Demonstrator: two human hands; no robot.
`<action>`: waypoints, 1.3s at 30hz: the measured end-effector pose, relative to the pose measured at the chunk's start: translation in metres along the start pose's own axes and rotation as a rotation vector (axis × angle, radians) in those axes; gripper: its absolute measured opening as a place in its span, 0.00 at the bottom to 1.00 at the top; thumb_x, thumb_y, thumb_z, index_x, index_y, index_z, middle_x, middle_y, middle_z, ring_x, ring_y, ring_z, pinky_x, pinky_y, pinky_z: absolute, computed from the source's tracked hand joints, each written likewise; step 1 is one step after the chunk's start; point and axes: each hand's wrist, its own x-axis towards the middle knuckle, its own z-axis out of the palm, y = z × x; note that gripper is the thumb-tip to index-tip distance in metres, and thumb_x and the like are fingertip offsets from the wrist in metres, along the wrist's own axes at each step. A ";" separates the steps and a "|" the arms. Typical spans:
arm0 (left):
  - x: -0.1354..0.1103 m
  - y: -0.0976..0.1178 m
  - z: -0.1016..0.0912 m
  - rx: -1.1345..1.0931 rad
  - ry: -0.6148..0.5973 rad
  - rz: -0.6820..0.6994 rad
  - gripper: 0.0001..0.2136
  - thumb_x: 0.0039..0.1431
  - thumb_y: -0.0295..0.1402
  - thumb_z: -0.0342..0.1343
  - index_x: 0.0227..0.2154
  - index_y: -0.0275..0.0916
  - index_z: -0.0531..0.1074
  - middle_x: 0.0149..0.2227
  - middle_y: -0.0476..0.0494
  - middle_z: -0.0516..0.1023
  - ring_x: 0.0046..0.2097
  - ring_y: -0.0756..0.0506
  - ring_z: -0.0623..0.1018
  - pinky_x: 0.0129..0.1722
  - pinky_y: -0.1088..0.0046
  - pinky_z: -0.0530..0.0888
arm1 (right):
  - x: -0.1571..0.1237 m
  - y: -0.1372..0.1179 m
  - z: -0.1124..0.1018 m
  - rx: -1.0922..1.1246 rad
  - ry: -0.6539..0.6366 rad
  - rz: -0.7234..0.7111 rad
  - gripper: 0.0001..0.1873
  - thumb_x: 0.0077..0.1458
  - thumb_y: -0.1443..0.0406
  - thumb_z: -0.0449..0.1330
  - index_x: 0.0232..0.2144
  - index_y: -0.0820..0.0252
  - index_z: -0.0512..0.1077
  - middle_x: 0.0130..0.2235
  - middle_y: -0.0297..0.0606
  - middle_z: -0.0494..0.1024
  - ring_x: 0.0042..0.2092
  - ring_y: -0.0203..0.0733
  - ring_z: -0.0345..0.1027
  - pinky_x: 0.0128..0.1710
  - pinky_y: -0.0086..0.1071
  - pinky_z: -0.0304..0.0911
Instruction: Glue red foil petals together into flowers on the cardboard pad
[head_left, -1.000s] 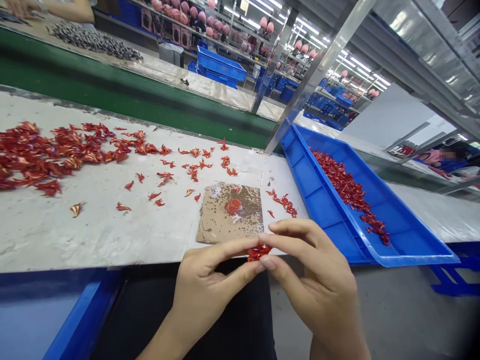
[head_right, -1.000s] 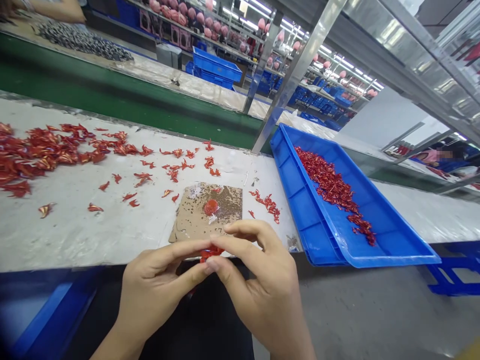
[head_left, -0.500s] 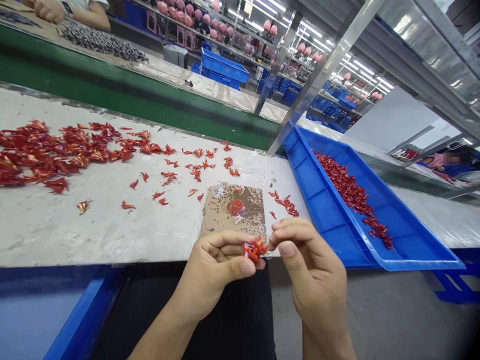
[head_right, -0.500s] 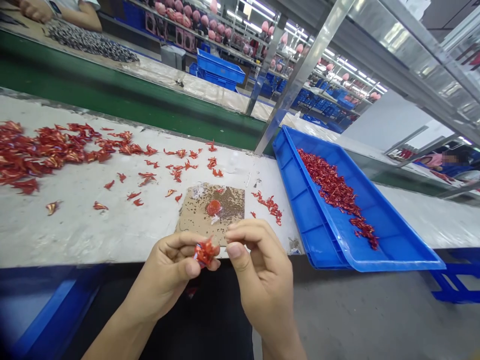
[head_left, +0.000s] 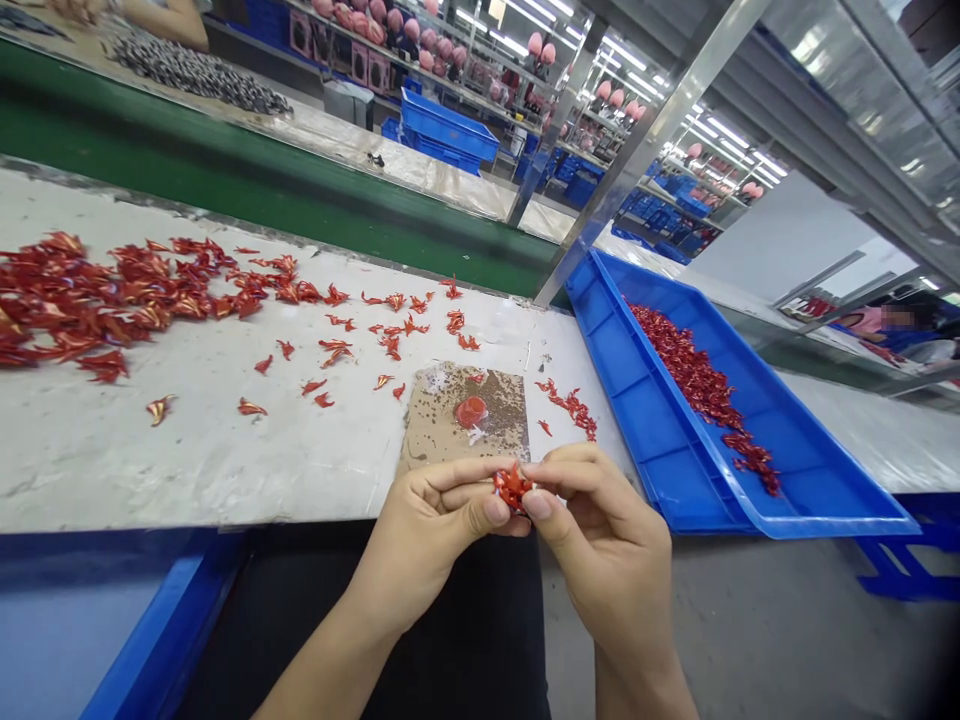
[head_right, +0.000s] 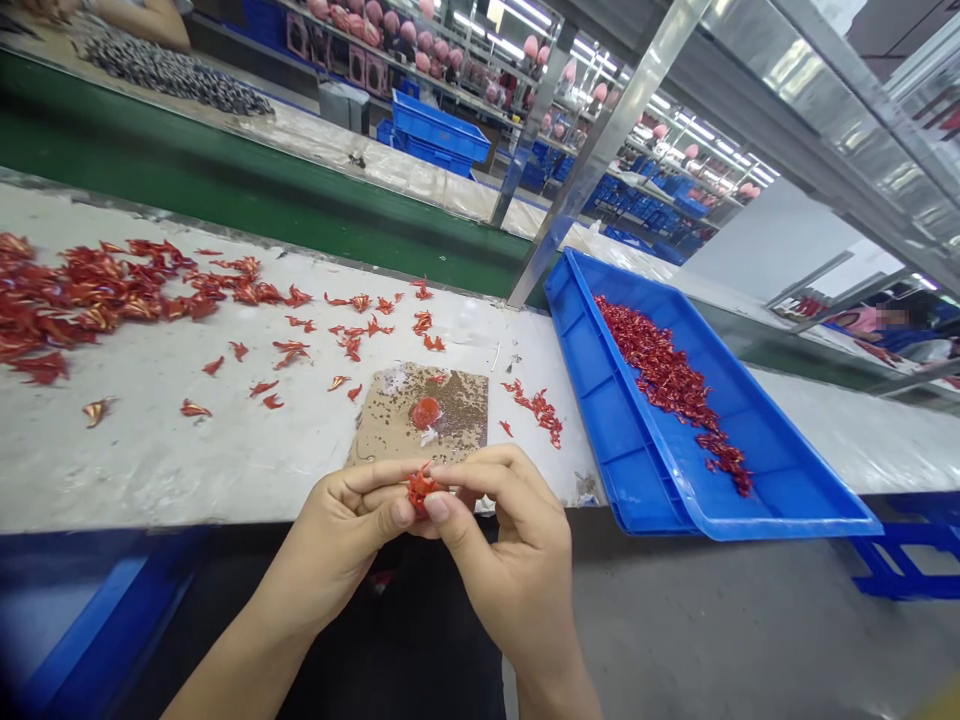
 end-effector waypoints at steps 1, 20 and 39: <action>0.000 0.001 0.000 0.017 0.005 0.003 0.14 0.56 0.33 0.69 0.46 0.39 0.82 0.34 0.43 0.86 0.37 0.45 0.85 0.44 0.74 0.80 | 0.001 0.000 0.000 -0.006 -0.009 0.007 0.08 0.61 0.69 0.65 0.41 0.51 0.79 0.38 0.35 0.74 0.39 0.37 0.71 0.37 0.31 0.69; 0.010 -0.007 -0.006 -0.138 -0.148 -0.024 0.10 0.59 0.35 0.67 0.43 0.38 0.82 0.23 0.47 0.79 0.28 0.51 0.78 0.34 0.78 0.74 | 0.002 0.012 0.020 0.650 -0.145 0.360 0.07 0.67 0.62 0.59 0.36 0.58 0.70 0.30 0.31 0.70 0.28 0.35 0.68 0.29 0.31 0.67; 0.010 -0.005 -0.012 -0.039 0.049 0.119 0.12 0.53 0.34 0.72 0.39 0.37 0.82 0.26 0.46 0.82 0.28 0.51 0.79 0.35 0.77 0.77 | -0.004 0.011 0.027 0.255 0.085 0.230 0.07 0.66 0.63 0.61 0.46 0.56 0.73 0.37 0.36 0.77 0.33 0.36 0.73 0.34 0.30 0.72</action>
